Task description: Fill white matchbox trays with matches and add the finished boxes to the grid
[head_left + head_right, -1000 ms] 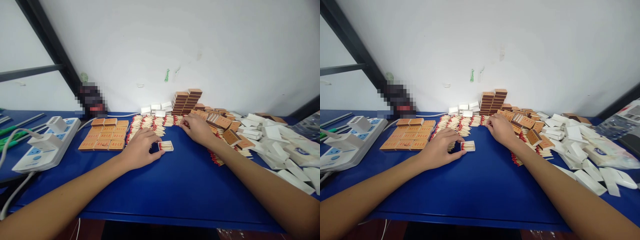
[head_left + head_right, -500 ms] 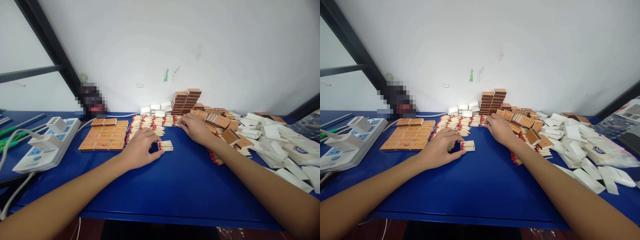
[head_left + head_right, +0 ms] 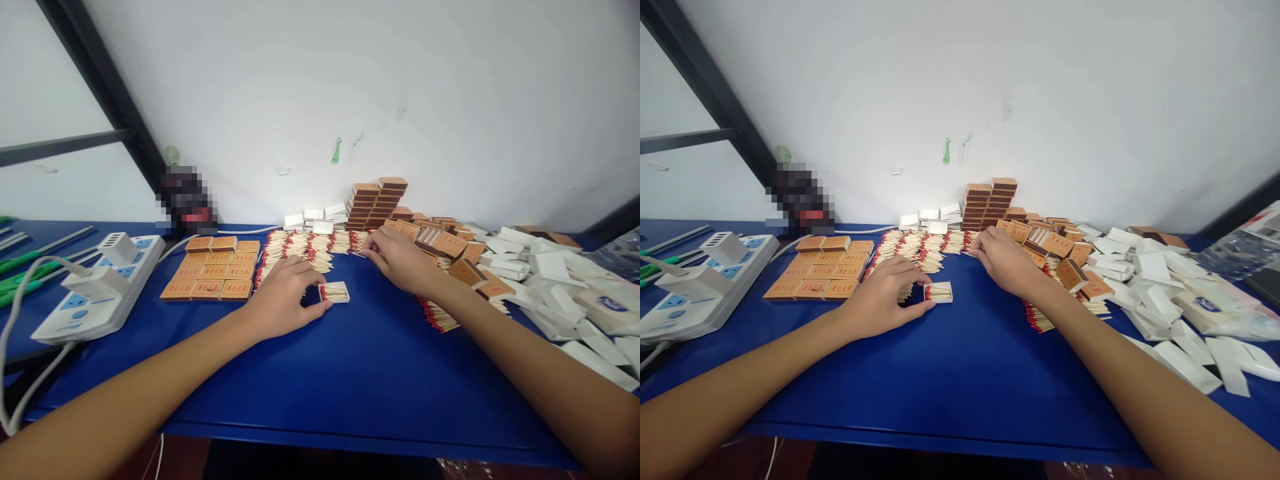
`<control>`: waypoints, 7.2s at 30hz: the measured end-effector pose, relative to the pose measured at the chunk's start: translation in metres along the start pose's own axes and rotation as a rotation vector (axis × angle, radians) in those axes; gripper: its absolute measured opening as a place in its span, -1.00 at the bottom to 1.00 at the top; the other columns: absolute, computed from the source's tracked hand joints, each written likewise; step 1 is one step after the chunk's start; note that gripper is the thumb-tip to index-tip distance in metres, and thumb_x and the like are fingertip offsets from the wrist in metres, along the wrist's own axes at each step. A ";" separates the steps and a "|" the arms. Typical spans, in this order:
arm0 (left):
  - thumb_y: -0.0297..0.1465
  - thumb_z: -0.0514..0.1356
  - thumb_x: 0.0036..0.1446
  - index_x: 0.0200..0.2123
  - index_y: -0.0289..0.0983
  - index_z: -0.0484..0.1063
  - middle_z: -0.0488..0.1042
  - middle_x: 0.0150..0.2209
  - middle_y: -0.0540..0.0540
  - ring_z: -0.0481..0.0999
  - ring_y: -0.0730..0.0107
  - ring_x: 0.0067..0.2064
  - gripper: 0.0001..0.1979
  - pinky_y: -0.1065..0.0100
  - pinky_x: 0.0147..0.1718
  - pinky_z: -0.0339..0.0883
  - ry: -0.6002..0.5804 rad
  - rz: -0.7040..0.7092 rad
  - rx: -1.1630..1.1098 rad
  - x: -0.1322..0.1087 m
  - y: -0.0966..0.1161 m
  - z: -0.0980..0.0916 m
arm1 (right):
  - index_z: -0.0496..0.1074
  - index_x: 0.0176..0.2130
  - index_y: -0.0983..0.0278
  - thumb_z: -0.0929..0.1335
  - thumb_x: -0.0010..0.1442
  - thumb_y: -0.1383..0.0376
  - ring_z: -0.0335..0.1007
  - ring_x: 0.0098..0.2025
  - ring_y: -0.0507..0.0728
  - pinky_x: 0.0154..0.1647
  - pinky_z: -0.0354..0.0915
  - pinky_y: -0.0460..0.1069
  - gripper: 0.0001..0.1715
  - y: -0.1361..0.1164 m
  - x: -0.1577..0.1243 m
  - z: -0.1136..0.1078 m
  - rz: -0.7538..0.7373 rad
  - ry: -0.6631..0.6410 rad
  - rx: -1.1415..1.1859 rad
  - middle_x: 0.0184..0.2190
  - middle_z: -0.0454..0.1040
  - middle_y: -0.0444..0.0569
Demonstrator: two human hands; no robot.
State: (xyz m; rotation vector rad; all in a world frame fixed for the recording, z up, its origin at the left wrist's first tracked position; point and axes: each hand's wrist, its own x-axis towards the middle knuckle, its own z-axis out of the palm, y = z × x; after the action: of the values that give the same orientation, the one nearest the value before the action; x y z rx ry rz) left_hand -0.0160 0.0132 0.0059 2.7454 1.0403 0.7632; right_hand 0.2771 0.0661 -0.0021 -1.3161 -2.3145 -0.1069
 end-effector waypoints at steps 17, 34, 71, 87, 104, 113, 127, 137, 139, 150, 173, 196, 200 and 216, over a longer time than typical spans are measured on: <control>-0.25 0.39 0.25 -0.13 -0.23 0.56 0.62 -0.14 -0.11 0.54 0.09 -0.02 -0.78 0.05 0.06 0.39 -0.008 -0.014 -0.001 0.001 0.001 -0.001 | 0.41 -0.13 0.21 0.29 0.50 0.27 0.42 -0.12 0.19 -0.11 0.32 0.07 -0.89 -0.073 -0.026 -0.002 -0.114 -0.139 0.272 -0.18 0.46 0.03; -0.22 0.35 0.29 -0.12 -0.21 0.56 0.59 -0.17 -0.12 0.53 0.09 -0.03 -0.79 0.04 0.06 0.38 -0.024 -0.003 -0.025 0.000 0.003 -0.001 | 0.55 -0.22 0.24 0.34 0.35 0.26 0.44 -0.28 0.21 -0.23 0.27 0.07 -0.83 -0.006 -0.004 -0.007 0.112 -0.006 0.023 -0.29 0.52 0.04; -0.22 0.34 0.30 -0.10 -0.21 0.57 0.59 -0.18 -0.12 0.53 0.10 -0.05 -0.79 0.03 0.06 0.38 -0.025 0.007 -0.022 0.000 0.004 -0.001 | 0.52 -0.28 0.22 0.34 0.37 0.24 0.39 -0.27 0.21 -0.22 0.28 0.07 -0.80 -0.006 0.002 0.010 0.083 -0.067 0.123 -0.29 0.48 0.05; -0.22 0.35 0.29 -0.08 -0.23 0.57 0.60 -0.16 -0.14 0.53 0.10 -0.05 -0.76 0.04 0.05 0.39 -0.029 0.005 -0.011 0.001 0.004 -0.001 | 0.38 -0.23 0.20 0.26 0.45 0.27 0.42 -0.05 0.31 -0.02 0.33 0.15 -0.83 -0.009 -0.003 0.012 0.015 -0.132 0.037 -0.19 0.47 0.12; -0.26 0.39 0.26 -0.13 -0.24 0.56 0.61 -0.15 -0.11 0.53 0.12 -0.03 -0.79 0.06 0.06 0.37 -0.010 0.001 -0.019 0.001 0.002 0.001 | 0.40 -0.19 0.23 0.28 0.49 0.34 0.42 -0.16 0.20 -0.12 0.31 0.07 -0.84 -0.088 -0.027 -0.010 -0.153 -0.142 0.194 -0.21 0.50 0.05; -0.25 0.38 0.27 -0.10 -0.24 0.58 0.59 -0.18 -0.11 0.52 0.10 -0.02 -0.77 0.06 0.07 0.39 -0.027 0.016 -0.036 0.000 0.006 -0.001 | 0.52 -0.24 0.24 0.44 0.35 0.27 0.38 -0.24 0.16 -0.19 0.23 0.05 -0.90 -0.061 -0.001 0.007 0.089 0.025 0.243 -0.31 0.49 -0.03; -0.26 0.39 0.27 -0.11 -0.23 0.57 0.60 -0.18 -0.08 0.53 0.13 -0.04 -0.79 0.07 0.08 0.39 -0.038 0.031 -0.052 0.000 0.007 -0.001 | 0.55 -0.34 0.25 0.47 0.31 0.35 0.34 -0.32 0.12 -0.24 0.20 0.03 -0.86 -0.065 0.015 0.022 0.106 0.044 0.307 -0.37 0.51 -0.06; -0.22 0.38 0.28 -0.11 -0.22 0.57 0.61 -0.18 -0.08 0.53 0.13 -0.04 -0.78 0.07 0.07 0.38 -0.024 0.022 -0.022 0.000 0.003 -0.001 | 0.64 -0.31 0.24 0.46 0.31 0.25 0.27 -0.40 0.09 -0.35 0.17 0.02 -0.84 -0.058 0.006 0.003 0.161 0.042 0.380 -0.44 0.46 -0.09; -0.23 0.38 0.28 -0.12 -0.22 0.57 0.61 -0.16 -0.10 0.53 0.12 -0.03 -0.79 0.07 0.06 0.38 -0.017 0.005 -0.020 0.000 0.002 -0.001 | 0.65 -0.30 0.23 0.46 0.30 0.23 0.27 -0.41 0.08 -0.37 0.18 0.02 -0.83 -0.057 0.002 -0.001 0.171 0.025 0.424 -0.43 0.47 -0.09; -0.22 0.38 0.26 -0.13 -0.22 0.57 0.63 -0.13 -0.13 0.54 0.09 -0.02 -0.78 0.06 0.04 0.41 -0.008 -0.018 -0.018 0.001 0.001 -0.002 | 0.65 -0.28 0.21 0.44 0.34 -0.02 0.34 -0.40 0.09 -0.40 0.24 0.01 -0.62 -0.061 -0.012 -0.022 0.068 -0.127 0.545 -0.40 0.52 -0.03; -0.22 0.37 0.27 -0.10 -0.22 0.58 0.62 -0.12 -0.13 0.54 0.07 0.01 -0.77 0.04 0.06 0.41 -0.020 -0.039 -0.041 0.001 0.000 -0.003 | 0.70 -0.22 0.16 0.43 0.36 0.15 0.31 -0.39 0.08 -0.33 0.24 0.02 -0.78 -0.064 -0.019 -0.021 -0.087 -0.150 0.440 -0.34 0.49 -0.04; -0.20 0.35 0.31 -0.07 -0.26 0.61 0.62 -0.17 -0.13 0.53 0.10 -0.06 -0.73 0.09 0.02 0.41 -0.060 0.161 -0.027 -0.010 0.027 -0.001 | 0.61 -0.22 0.21 0.46 0.31 0.35 0.32 -0.34 0.08 -0.28 0.21 0.00 -0.94 -0.069 0.002 0.009 -0.008 -0.107 0.320 -0.34 0.45 -0.08; -0.21 0.35 0.31 -0.07 -0.28 0.61 0.62 -0.15 -0.14 0.55 0.12 -0.03 -0.73 0.11 0.08 0.41 -0.073 0.187 -0.068 -0.013 0.030 0.001 | 0.56 -0.29 0.23 0.43 0.33 0.37 0.30 -0.34 0.07 -0.28 0.20 -0.01 -0.89 -0.071 0.007 0.017 -0.037 -0.121 0.355 -0.35 0.42 -0.10; -0.21 0.38 0.26 -0.14 -0.26 0.62 0.64 -0.21 -0.12 0.52 0.10 -0.10 -0.76 0.05 0.01 0.38 0.007 -0.031 0.057 -0.001 0.009 -0.003 | 0.45 -0.21 0.21 0.30 0.47 0.17 0.36 -0.26 0.16 -0.26 0.22 0.04 -0.77 -0.049 -0.014 -0.028 -0.020 -0.244 0.213 -0.28 0.46 -0.01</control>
State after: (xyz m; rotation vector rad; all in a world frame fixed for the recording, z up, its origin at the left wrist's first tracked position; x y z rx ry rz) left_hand -0.0126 0.0048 0.0101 2.7682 1.1206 0.7504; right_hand 0.2526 0.0198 0.0248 -1.2565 -2.4581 0.3024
